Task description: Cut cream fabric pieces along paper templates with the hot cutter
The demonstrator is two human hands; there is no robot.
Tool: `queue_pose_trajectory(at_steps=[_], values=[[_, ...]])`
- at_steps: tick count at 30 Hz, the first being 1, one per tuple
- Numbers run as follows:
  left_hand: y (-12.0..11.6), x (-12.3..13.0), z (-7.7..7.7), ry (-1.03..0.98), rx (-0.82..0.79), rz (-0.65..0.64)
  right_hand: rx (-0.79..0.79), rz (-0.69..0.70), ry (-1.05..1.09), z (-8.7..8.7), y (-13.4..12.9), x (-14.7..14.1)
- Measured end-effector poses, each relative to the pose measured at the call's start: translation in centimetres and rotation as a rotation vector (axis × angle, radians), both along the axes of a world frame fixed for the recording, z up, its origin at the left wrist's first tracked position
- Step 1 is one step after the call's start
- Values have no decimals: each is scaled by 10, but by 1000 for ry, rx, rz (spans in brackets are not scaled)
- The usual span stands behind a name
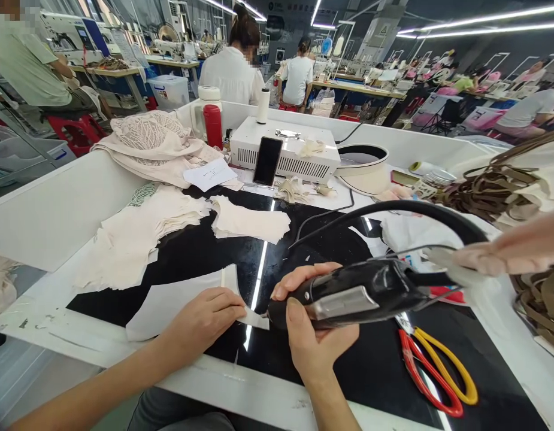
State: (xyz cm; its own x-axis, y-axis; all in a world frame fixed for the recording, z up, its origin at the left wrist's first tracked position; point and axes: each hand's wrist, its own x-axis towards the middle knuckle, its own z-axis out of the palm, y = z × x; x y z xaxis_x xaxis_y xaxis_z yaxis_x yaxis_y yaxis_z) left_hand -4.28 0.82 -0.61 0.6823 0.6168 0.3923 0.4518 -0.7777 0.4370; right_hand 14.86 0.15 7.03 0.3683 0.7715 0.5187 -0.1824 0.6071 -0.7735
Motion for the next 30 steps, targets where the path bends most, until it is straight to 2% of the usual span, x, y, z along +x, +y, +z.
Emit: queue_pose_trajectory(at_steps=[9,14,20,30], values=[[1,0,3,2,-21,-1,-39,24,-5,-4,0,1],[0,-1,2,-6,-19,-5,23,47,35,0,-4,-4],[0,-1,1,-2,-15,4,19,119,27,-7,-8,-10],[0,-2,3,1,-26,1,-18,99,10,-7,-8,-10]])
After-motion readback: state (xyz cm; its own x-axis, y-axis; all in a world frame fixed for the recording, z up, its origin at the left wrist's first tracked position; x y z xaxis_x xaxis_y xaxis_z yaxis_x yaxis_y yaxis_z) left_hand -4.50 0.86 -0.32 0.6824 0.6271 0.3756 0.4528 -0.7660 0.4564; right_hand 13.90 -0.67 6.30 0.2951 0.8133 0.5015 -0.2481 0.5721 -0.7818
